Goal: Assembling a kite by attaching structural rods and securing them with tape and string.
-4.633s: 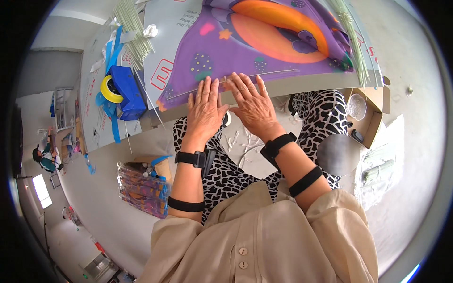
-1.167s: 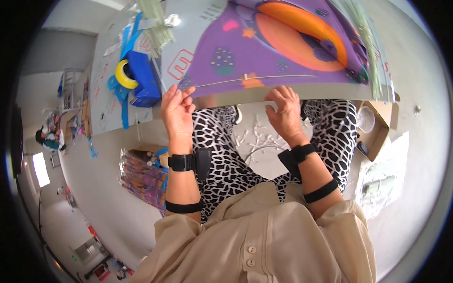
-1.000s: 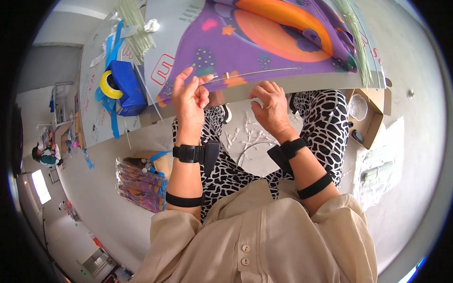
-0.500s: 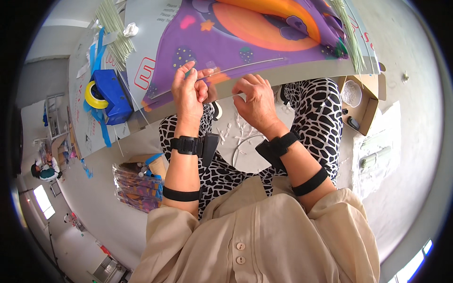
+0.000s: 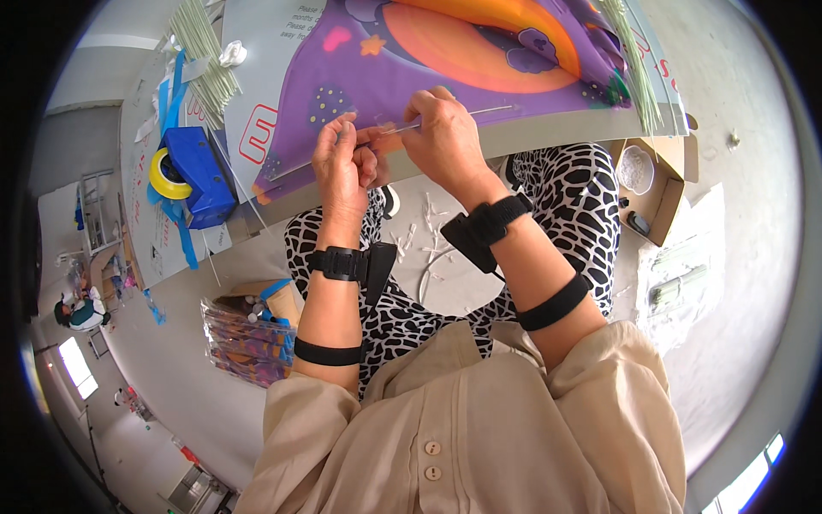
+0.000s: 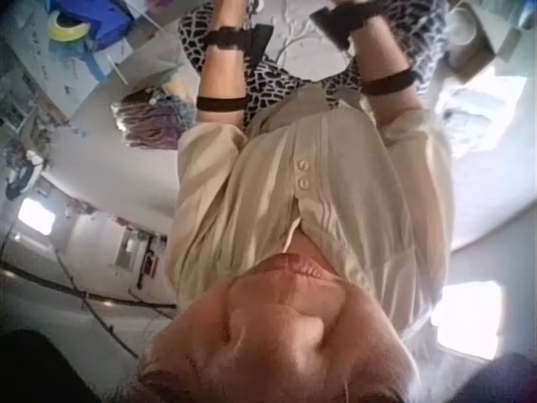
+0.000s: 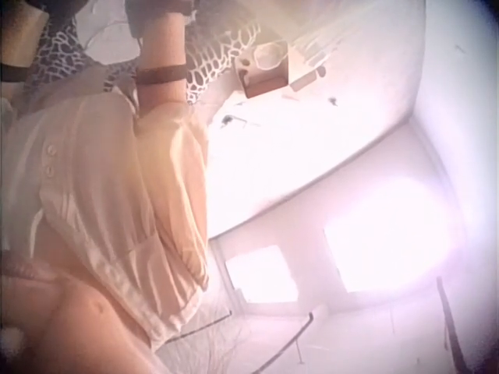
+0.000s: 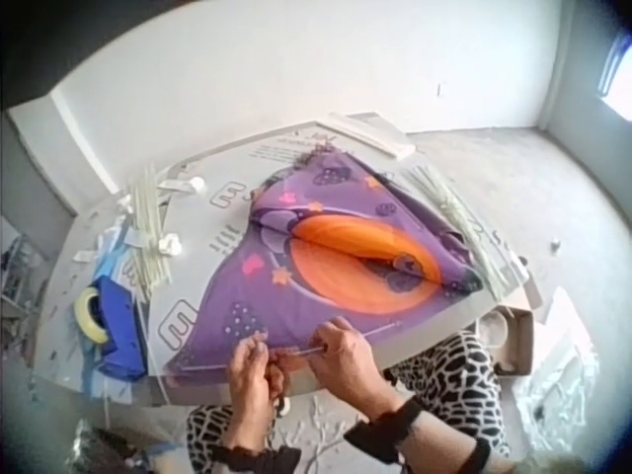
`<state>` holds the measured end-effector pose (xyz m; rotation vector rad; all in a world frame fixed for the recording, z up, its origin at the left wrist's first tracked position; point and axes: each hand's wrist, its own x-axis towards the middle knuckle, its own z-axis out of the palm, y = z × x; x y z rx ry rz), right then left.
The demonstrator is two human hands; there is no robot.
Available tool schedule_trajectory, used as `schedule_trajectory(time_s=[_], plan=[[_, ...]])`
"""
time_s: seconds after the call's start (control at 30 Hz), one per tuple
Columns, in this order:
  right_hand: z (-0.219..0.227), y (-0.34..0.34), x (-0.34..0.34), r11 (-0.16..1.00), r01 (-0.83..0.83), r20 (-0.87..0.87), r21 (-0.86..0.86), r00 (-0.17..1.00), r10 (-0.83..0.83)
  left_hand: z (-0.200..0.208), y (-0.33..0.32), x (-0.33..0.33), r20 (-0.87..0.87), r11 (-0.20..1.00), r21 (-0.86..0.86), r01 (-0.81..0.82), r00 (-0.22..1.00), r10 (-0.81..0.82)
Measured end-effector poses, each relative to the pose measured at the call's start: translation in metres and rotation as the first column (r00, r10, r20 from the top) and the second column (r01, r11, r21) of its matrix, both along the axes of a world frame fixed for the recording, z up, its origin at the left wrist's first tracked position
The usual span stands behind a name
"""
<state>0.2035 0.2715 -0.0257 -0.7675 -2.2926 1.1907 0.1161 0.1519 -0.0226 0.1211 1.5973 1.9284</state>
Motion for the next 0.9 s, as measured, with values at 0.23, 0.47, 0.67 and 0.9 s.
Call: schedule_trajectory(time_s=[0.23,0.47,0.67,0.9], plan=[[0.002,-0.004,-0.015,0.996,0.012,0.275,0.091,0.961,-0.036,-0.002,0.001,0.002,-0.054,1.0,-0.014,0.018,0.998,-0.018],[0.008,-0.003,-0.02,0.99,-0.002,0.391,0.141,0.919,-0.054,0.003,0.003,0.005,-0.265,0.991,-0.128,0.046,0.961,-0.079],[0.001,0.002,-0.025,0.971,-0.052,0.427,0.235,0.903,-0.055,-0.008,0.001,-0.018,-0.64,0.943,-0.254,-0.215,0.768,0.003],[0.016,0.017,-0.041,0.977,-0.126,0.546,0.175,0.838,0.01,0.027,-0.022,-0.025,-0.104,0.959,-0.283,0.01,0.994,-0.041]])
